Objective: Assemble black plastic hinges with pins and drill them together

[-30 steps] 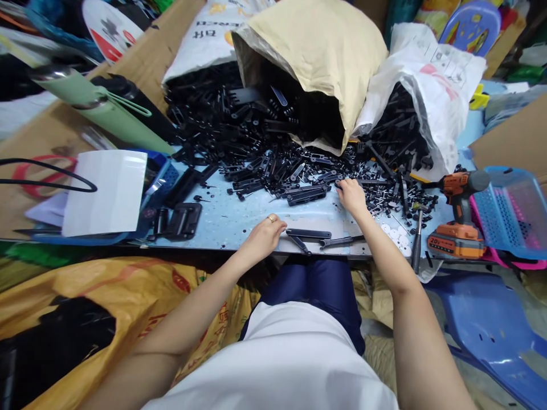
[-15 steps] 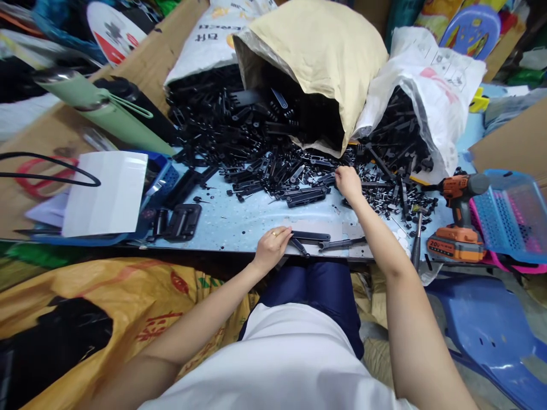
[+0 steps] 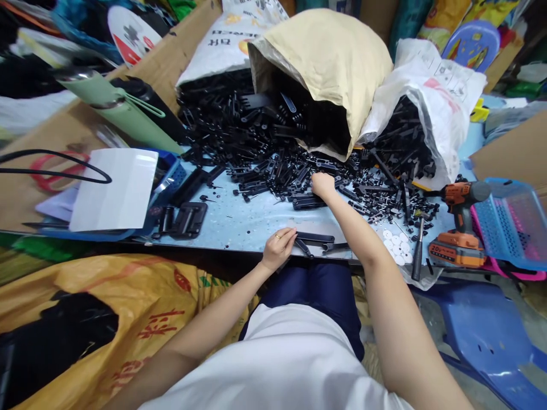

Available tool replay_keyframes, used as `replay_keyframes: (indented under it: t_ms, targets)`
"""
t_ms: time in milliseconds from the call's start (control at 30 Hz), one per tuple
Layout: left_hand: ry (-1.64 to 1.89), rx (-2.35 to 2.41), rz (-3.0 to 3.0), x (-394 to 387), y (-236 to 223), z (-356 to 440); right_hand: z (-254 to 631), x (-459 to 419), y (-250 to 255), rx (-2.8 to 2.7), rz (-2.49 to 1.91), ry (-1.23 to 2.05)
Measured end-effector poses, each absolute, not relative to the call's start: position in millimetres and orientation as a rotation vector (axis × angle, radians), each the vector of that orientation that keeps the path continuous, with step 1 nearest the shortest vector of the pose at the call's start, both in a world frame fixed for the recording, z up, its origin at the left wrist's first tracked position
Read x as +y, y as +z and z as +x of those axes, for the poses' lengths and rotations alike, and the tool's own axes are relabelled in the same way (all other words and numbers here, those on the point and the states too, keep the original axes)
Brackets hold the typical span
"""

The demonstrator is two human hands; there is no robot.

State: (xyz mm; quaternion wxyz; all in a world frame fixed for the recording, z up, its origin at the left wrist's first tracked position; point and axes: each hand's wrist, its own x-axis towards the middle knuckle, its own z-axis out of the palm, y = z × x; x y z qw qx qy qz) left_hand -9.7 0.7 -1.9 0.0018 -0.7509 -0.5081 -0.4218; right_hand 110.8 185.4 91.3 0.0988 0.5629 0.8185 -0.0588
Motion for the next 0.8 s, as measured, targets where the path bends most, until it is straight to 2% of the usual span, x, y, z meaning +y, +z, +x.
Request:
replay_keyframes:
  t_ms: [233, 400, 533, 800]
  targets:
    - [-1.312, -1.643, -2.380, 0.0, -0.7, -8.9, 136.4, 185.4, 105.9, 2.574, 1.719, -0.265]
    - [-1.323, -1.687, -2.410, -0.9, -2.4, -9.4, 187.0, 115.3, 113.3, 2.857, 1.875, -0.682]
    - [-1.327, -1.747, -2.425, -1.4, -2.2, -10.2, 220.3, 51.7, 107.3, 2.862, 1.797, -0.839]
    - [-1.257, -1.781, -2.427, -4.4, 9.4, -10.3, 215.4, 26.2, 90.4, 2.867, 1.463, -0.562]
